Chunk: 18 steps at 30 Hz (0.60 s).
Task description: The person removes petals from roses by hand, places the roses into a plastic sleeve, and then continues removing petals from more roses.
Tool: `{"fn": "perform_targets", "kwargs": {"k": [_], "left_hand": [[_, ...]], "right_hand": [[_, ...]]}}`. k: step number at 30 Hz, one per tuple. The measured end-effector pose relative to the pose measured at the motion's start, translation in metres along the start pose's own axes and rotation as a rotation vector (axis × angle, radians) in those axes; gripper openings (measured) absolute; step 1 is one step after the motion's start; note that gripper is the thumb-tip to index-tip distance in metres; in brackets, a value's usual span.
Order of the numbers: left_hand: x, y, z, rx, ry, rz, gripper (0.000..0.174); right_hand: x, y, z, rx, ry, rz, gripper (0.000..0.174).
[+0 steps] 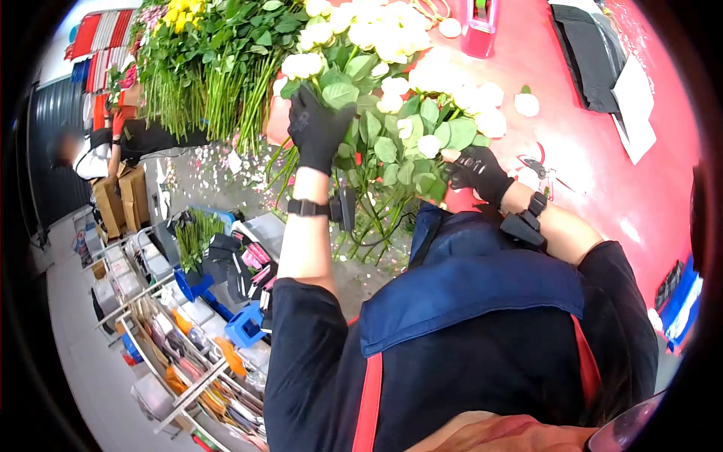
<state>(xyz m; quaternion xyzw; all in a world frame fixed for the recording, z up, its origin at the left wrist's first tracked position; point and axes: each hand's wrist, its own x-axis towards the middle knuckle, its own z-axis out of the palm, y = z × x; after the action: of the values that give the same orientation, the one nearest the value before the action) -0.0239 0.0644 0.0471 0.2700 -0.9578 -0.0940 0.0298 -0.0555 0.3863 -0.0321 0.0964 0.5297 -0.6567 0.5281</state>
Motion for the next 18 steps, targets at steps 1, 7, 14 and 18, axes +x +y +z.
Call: {"fn": "perform_targets", "kwargs": {"k": [1,7,14,18], "left_hand": [[-0.014,0.011,-0.004,0.153,0.112,0.067,0.099],[-0.121,0.017,-0.011,0.175,-0.108,0.701,0.029],[-0.148,-0.058,-0.015,0.420,-0.410,0.709,0.017],[-0.141,-0.085,-0.023,0.449,-0.374,0.751,0.013]], "right_hand": [[0.005,0.004,-0.005,-0.109,0.033,-0.136,0.026],[0.001,-0.027,-0.003,-0.049,0.113,-0.191,0.028],[0.029,-0.028,-0.007,0.287,-0.024,-0.058,0.023],[0.013,-0.042,-0.005,0.157,-0.028,-0.289,0.022]]}}
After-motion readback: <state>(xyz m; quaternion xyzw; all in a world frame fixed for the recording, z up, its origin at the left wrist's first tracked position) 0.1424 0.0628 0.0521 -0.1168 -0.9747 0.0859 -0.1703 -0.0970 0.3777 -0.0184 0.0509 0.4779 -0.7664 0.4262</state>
